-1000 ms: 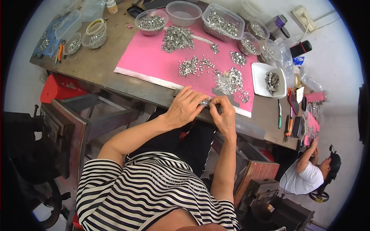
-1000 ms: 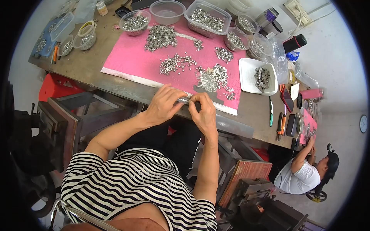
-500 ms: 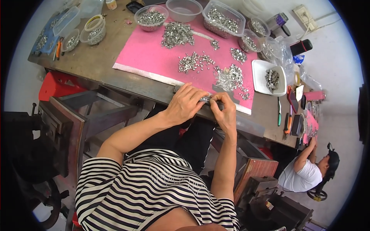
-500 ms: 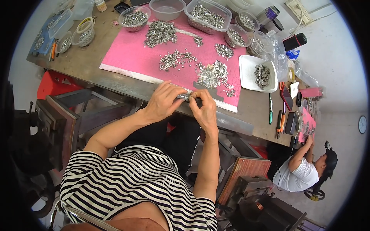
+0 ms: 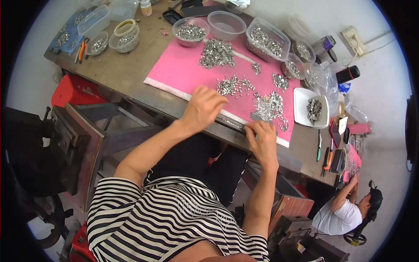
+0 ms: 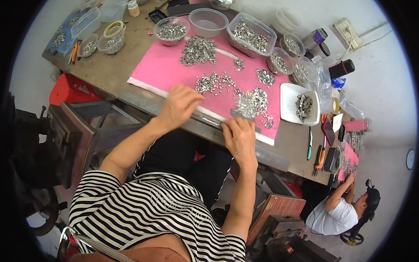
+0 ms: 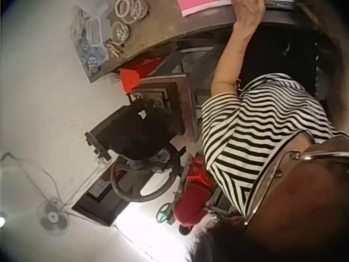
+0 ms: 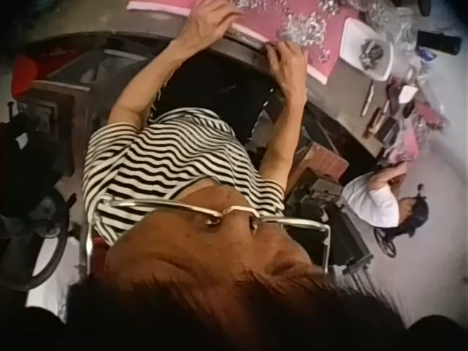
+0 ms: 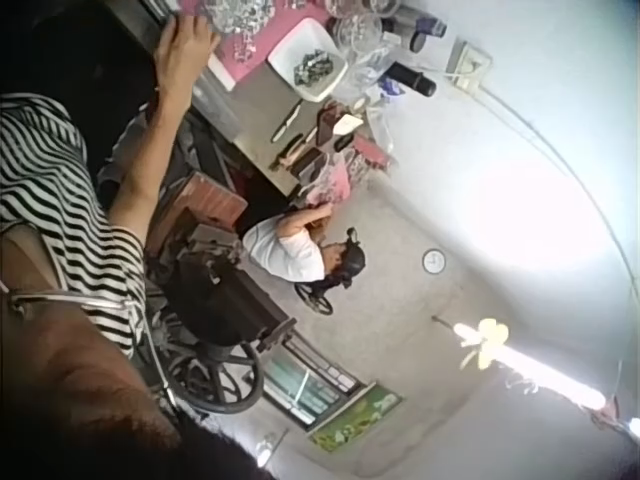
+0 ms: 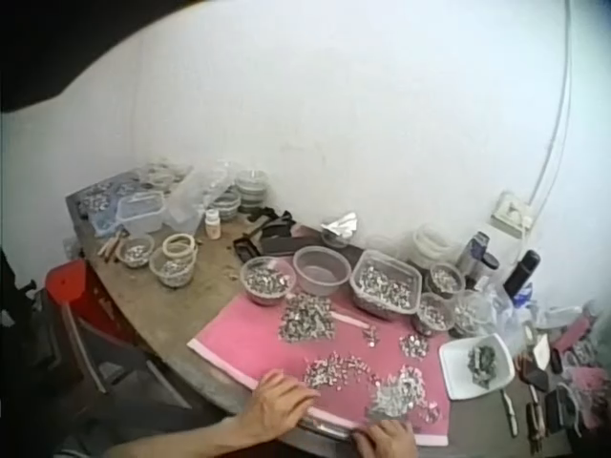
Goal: The person places small metal components into a metal fixture by hand, loads the fixture into a press machine to rotate its hand wheel, and fits additional metal pieces into the fixture.
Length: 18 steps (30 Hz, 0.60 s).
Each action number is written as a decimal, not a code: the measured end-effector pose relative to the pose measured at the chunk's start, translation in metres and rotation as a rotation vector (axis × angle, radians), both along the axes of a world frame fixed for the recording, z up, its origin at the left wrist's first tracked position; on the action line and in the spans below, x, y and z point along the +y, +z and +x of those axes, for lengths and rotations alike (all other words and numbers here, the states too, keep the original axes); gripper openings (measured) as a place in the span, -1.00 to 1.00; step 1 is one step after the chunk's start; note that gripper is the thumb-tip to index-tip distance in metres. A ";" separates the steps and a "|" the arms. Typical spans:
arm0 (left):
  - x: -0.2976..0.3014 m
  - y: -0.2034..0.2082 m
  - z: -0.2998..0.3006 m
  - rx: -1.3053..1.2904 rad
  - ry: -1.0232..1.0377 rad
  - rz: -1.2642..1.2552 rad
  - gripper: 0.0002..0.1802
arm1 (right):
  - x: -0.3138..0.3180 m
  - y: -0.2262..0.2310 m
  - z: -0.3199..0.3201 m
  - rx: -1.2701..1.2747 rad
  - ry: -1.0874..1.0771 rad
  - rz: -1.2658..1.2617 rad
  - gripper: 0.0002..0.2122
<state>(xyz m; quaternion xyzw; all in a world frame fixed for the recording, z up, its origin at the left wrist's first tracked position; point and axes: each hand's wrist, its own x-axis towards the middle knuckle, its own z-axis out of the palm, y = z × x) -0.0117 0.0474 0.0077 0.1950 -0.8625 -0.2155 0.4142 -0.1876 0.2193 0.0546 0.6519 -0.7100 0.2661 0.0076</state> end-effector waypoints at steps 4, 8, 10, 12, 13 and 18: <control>-0.026 -0.006 -0.002 -0.087 0.075 -0.093 -0.89 | -0.054 -0.006 0.004 0.000 0.014 -0.032 -0.82; -0.030 -0.011 -0.009 -0.138 0.112 -0.102 -0.88 | -0.097 -0.028 0.015 0.059 0.039 -0.078 -0.83; -0.032 -0.010 -0.007 -0.172 0.122 -0.111 -0.88 | -0.096 -0.029 0.013 0.074 0.042 -0.089 -0.84; -0.032 -0.012 -0.008 -0.167 0.110 -0.094 -0.88 | -0.090 -0.029 0.009 0.090 0.049 -0.092 -0.86; -0.032 -0.013 -0.008 -0.164 0.094 -0.078 -0.88 | -0.087 -0.028 0.005 0.055 0.058 -0.053 -0.87; -0.028 -0.013 -0.017 -0.193 0.102 -0.082 -0.88 | -0.090 -0.025 0.009 -0.045 0.010 -0.060 -0.91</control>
